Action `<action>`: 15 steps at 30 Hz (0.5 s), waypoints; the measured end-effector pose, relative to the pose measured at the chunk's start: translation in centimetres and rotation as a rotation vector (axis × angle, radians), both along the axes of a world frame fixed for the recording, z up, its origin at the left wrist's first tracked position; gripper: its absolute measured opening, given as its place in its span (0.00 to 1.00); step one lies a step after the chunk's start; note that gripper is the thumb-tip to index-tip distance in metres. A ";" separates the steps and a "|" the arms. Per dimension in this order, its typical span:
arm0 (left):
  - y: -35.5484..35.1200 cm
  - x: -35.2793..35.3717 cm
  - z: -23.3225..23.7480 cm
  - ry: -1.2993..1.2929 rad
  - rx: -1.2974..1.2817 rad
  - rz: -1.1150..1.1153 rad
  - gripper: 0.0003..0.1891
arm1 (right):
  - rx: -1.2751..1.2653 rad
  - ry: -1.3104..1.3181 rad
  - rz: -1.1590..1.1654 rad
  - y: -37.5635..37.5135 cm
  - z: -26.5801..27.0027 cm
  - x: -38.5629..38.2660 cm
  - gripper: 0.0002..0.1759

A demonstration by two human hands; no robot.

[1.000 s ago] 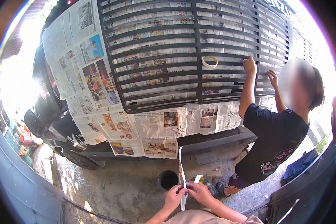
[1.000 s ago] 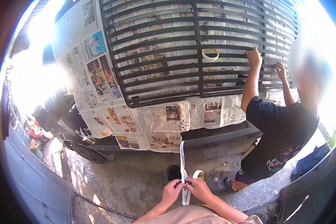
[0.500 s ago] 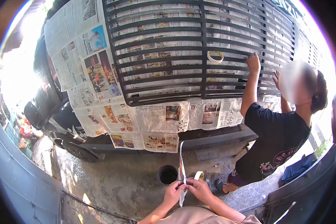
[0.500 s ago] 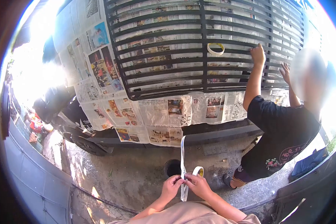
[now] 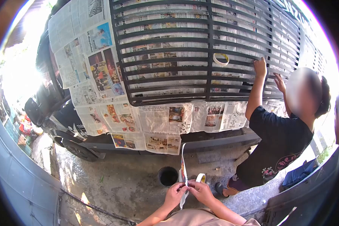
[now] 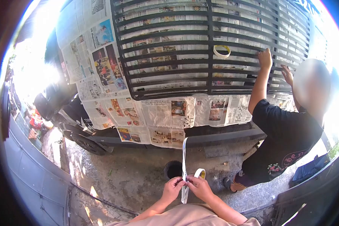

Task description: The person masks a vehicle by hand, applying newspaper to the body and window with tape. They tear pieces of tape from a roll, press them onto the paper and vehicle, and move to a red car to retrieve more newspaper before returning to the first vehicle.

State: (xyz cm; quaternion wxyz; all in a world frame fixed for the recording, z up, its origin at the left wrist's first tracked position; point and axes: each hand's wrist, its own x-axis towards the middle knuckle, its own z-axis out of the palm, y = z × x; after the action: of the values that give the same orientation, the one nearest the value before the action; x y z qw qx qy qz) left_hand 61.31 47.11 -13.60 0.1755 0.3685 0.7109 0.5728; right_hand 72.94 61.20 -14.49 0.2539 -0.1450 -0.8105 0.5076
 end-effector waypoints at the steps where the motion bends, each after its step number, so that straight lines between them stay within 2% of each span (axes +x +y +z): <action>1: 0.0 -0.1 -0.4 -0.004 0.005 0.002 0.13 | -0.002 0.000 -0.001 0.0 0.0 0.0 0.17; 6: 0.0 -0.4 -1.1 0.026 -0.002 0.001 0.14 | -0.007 0.012 -0.013 -0.1 0.0 -0.1 0.17; 9: 0.1 -0.5 -1.1 0.026 0.006 0.006 0.14 | 0.103 -0.008 -0.029 -0.2 0.6 0.0 0.16; 15: 0.3 -0.5 -1.2 0.027 0.011 0.003 0.13 | 0.159 0.026 -0.058 0.0 -0.2 -0.4 0.14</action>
State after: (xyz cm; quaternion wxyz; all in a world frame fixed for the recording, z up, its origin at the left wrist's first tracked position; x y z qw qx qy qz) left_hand 60.78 47.39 -14.75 0.1628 0.3762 0.7105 0.5719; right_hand 72.58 61.17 -14.65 0.2898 -0.1413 -0.8402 0.4360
